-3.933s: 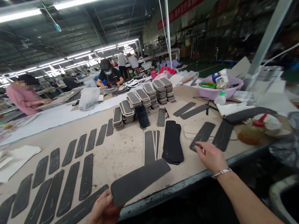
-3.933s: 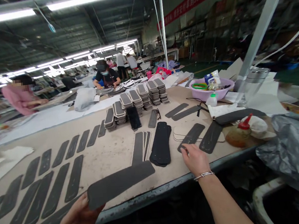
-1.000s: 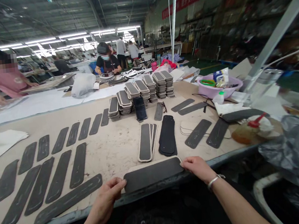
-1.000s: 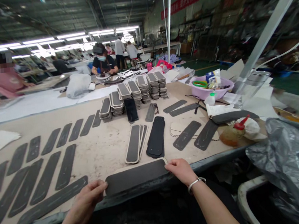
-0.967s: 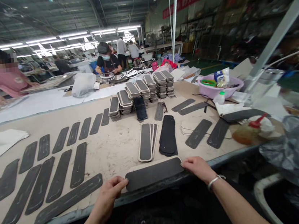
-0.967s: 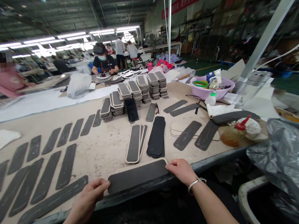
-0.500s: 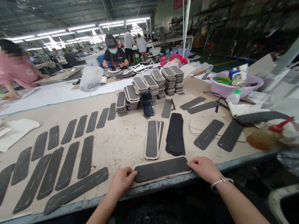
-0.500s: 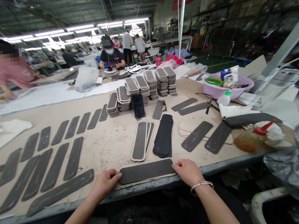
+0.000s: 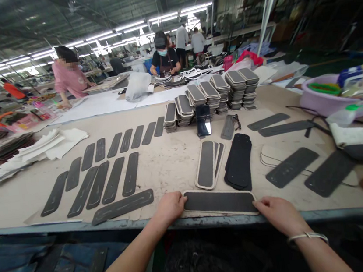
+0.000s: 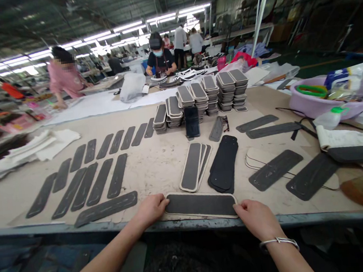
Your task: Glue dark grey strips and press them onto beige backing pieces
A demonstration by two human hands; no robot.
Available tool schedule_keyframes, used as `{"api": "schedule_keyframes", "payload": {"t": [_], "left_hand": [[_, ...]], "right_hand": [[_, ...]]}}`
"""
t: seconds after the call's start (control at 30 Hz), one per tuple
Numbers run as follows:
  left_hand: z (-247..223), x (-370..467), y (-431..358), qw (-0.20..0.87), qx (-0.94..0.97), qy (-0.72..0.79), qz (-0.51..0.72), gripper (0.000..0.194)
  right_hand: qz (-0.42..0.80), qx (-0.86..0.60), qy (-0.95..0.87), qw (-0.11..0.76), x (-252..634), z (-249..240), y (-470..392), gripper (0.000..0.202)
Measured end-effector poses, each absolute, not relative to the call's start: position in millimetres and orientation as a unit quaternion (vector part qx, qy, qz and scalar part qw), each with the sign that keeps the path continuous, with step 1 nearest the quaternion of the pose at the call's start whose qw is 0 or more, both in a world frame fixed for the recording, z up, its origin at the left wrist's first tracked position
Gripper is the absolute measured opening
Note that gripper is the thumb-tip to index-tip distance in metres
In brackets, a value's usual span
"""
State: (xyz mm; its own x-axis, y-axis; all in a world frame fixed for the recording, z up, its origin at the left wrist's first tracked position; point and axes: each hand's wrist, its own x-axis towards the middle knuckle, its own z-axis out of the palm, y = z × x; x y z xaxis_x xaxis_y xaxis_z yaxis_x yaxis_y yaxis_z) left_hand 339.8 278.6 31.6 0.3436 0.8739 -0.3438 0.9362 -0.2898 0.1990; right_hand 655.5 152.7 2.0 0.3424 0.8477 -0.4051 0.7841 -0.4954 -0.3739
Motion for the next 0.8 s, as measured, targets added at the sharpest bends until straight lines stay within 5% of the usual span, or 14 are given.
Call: {"api": "schedule_keyframes", "payload": {"t": [0.33,0.8], "left_hand": [[27,344,277,0.155,0.803,0.569,-0.087,0.031],[19,340,291,0.251,0.802,0.534,0.09,0.014]], "right_hand": [[0.282,-0.814,-0.506,0.046,655,2,153,0.038],[0.274,-0.815,-0.508,0.055,653,8,152,0.035]]}}
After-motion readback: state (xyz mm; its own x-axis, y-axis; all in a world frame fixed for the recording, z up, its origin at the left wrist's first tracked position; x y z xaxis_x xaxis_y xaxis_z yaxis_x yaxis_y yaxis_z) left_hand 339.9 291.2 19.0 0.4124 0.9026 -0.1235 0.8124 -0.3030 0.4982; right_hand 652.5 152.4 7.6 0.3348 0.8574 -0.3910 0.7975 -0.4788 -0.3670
